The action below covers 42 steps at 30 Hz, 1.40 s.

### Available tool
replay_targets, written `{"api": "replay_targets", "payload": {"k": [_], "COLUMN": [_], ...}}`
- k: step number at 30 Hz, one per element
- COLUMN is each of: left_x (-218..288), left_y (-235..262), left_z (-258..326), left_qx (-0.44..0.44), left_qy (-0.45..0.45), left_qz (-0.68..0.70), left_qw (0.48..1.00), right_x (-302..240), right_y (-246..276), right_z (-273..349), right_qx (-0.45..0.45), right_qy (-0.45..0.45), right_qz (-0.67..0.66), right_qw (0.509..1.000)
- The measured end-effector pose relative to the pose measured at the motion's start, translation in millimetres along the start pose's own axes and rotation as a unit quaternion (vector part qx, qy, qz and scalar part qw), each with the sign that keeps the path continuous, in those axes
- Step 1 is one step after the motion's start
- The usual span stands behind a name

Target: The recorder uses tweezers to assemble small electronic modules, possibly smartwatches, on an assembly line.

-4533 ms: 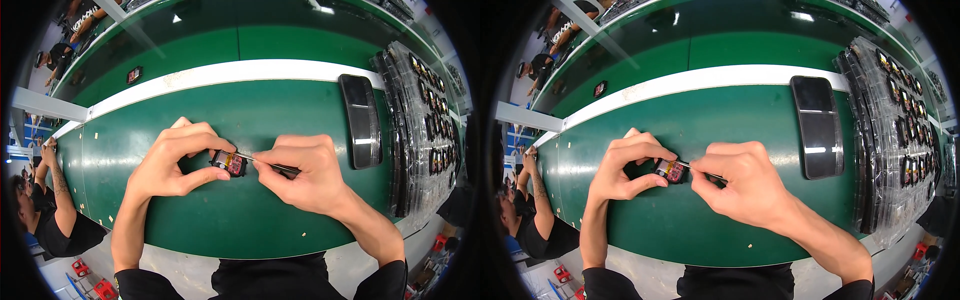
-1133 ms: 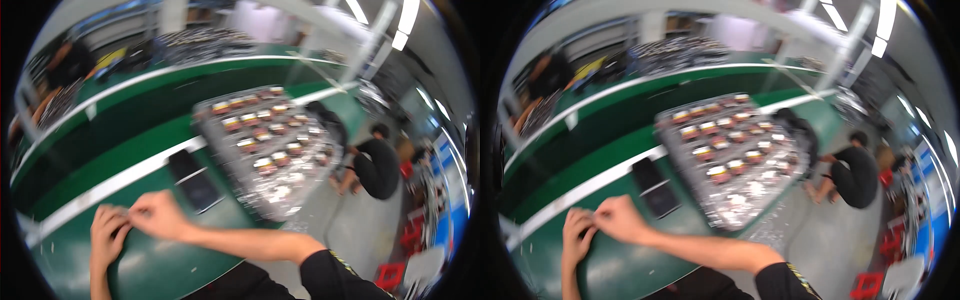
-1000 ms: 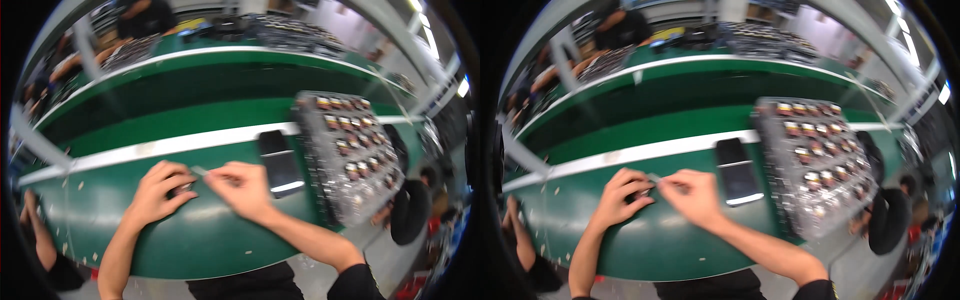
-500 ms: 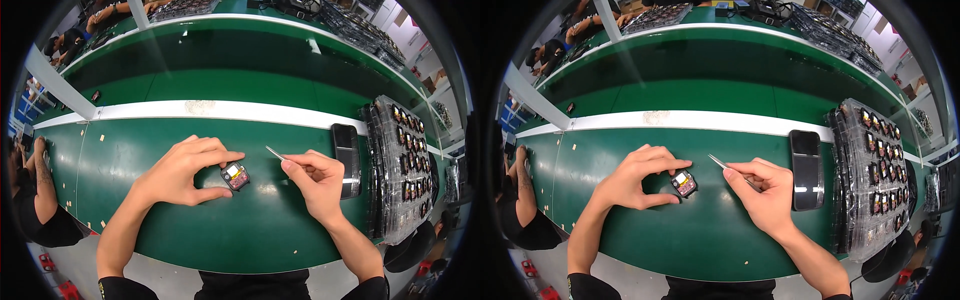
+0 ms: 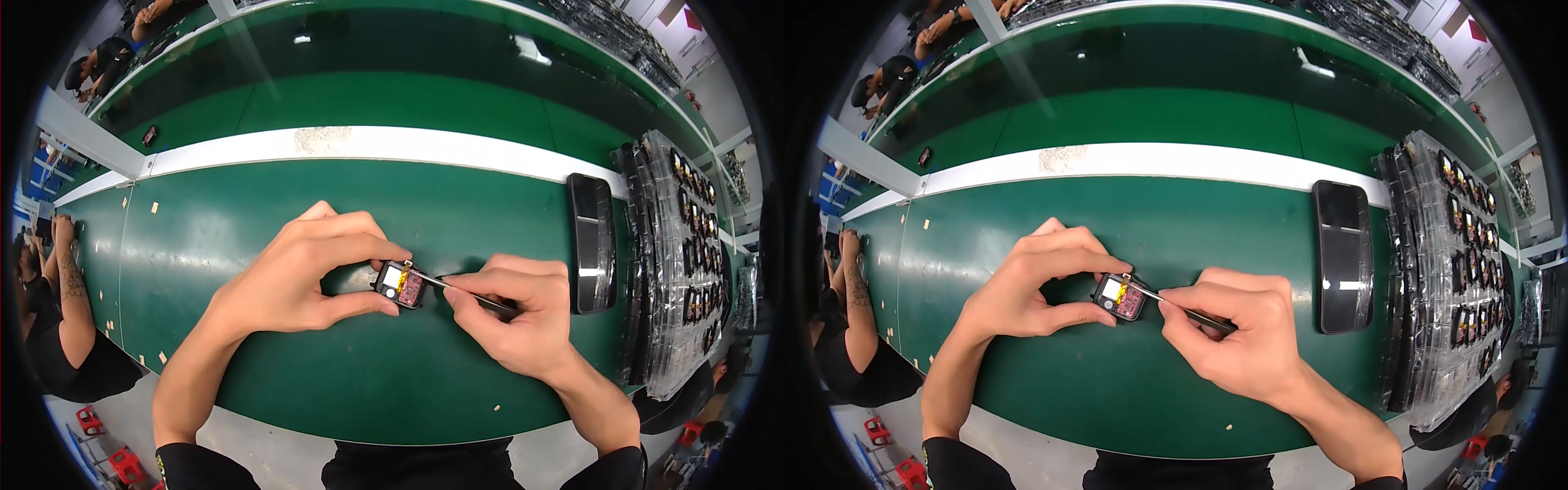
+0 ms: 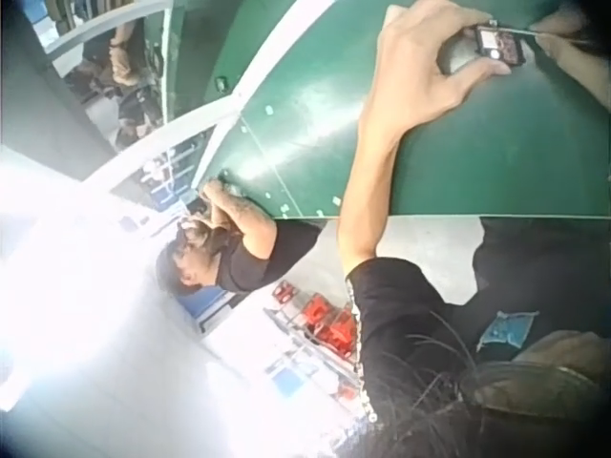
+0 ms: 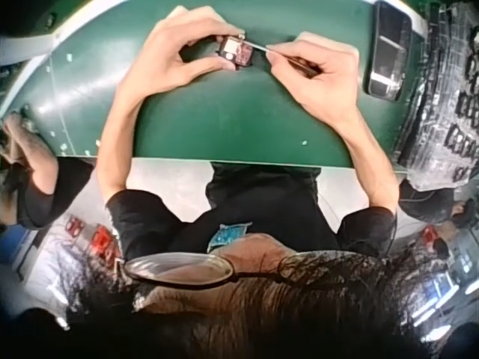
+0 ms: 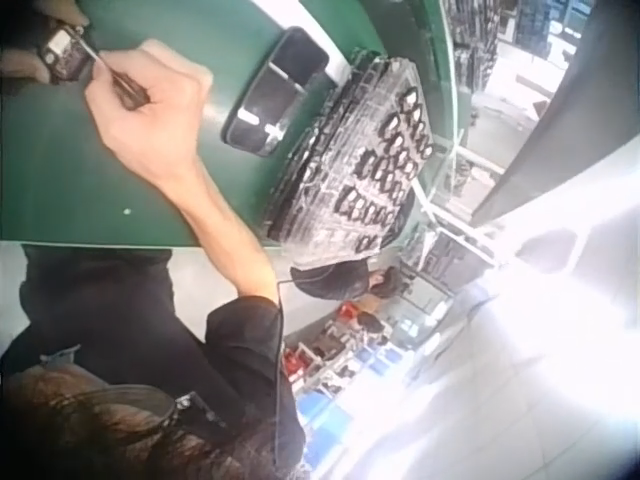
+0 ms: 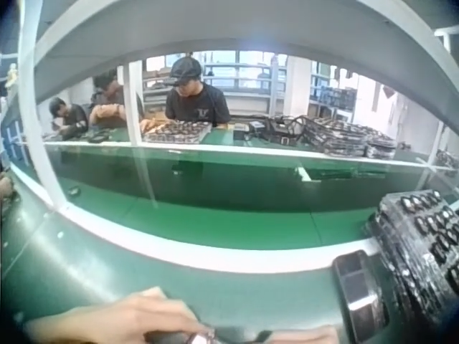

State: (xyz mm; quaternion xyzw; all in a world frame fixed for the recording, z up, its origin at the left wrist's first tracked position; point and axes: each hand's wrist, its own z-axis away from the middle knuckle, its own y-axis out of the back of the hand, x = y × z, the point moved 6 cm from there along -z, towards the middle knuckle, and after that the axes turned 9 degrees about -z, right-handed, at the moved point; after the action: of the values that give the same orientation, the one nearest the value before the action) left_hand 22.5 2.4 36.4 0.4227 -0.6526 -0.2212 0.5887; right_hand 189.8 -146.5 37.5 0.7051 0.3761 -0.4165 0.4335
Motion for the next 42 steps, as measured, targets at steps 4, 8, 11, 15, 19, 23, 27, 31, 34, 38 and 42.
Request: {"api": "replay_targets", "payload": {"k": [4, 8, 11, 15, 19, 23, 27, 31, 34, 38, 42], "left_x": [0.4, 1.1, 1.2, 1.4, 0.8, 0.7, 0.6, 0.9, 0.3, 0.1, -3.3], "left_y": [-0.7, 0.7, 1.0, 1.8, 1.9, 2.0, 2.0, 2.0, 1.8, 1.3, 3.5], "left_z": [-1.2, -0.8, -2.2, -2.0, -2.3, -4.1, -1.9, -1.8, -2.5, -2.2, -1.8], "left_qx": [-0.009, -0.002, -0.004, -0.01, -0.004, 0.006, 0.01, 0.025, 0.013, 0.024, 0.007], "left_qy": [0.005, 0.013, 0.014, 0.019, 0.014, 0.003, 0.04, 0.021, 0.029, 0.022, 0.026], "left_qz": [0.002, -0.011, -0.018, -0.029, -0.03, -0.029, -0.024, -0.035, -0.043, -0.034, -0.02], "left_qw": [1.0, 1.0, 1.0, 0.999, 0.999, 1.0, 0.999, 0.999, 0.999, 0.999, 0.999], "right_x": [1.5, 0.1, 1.0, 1.1, 0.2, 0.2, -0.7, -5.9, -6.6, -7.1, -8.7], "right_y": [-2.7, -4.3, -4.0, -3.4, -2.9, -1.1, 0.1, -2.9, -4.4, -8.4, -9.3], "right_z": [-0.9, -1.9, -1.2, -1.9, -2.4, -0.7, 2.3, 4.5, 5.3, 5.3, 3.9], "right_qx": [0.013, 0.014, 0.013, 0.018, 0.017, 0.021, 0.034, 0.042, 0.037, 0.036, 0.029], "right_qy": [0.023, 0.028, 0.024, 0.023, 0.026, 0.035, 0.056, 0.11, 0.124, 0.136, 0.138], "right_qz": [0.013, 0.021, 0.023, 0.017, 0.019, 0.018, 0.03, 0.087, 0.115, 0.126, 0.123], "right_qw": [1.0, 0.999, 0.999, 0.999, 0.999, 0.999, 0.997, 0.989, 0.985, 0.982, 0.982]}}
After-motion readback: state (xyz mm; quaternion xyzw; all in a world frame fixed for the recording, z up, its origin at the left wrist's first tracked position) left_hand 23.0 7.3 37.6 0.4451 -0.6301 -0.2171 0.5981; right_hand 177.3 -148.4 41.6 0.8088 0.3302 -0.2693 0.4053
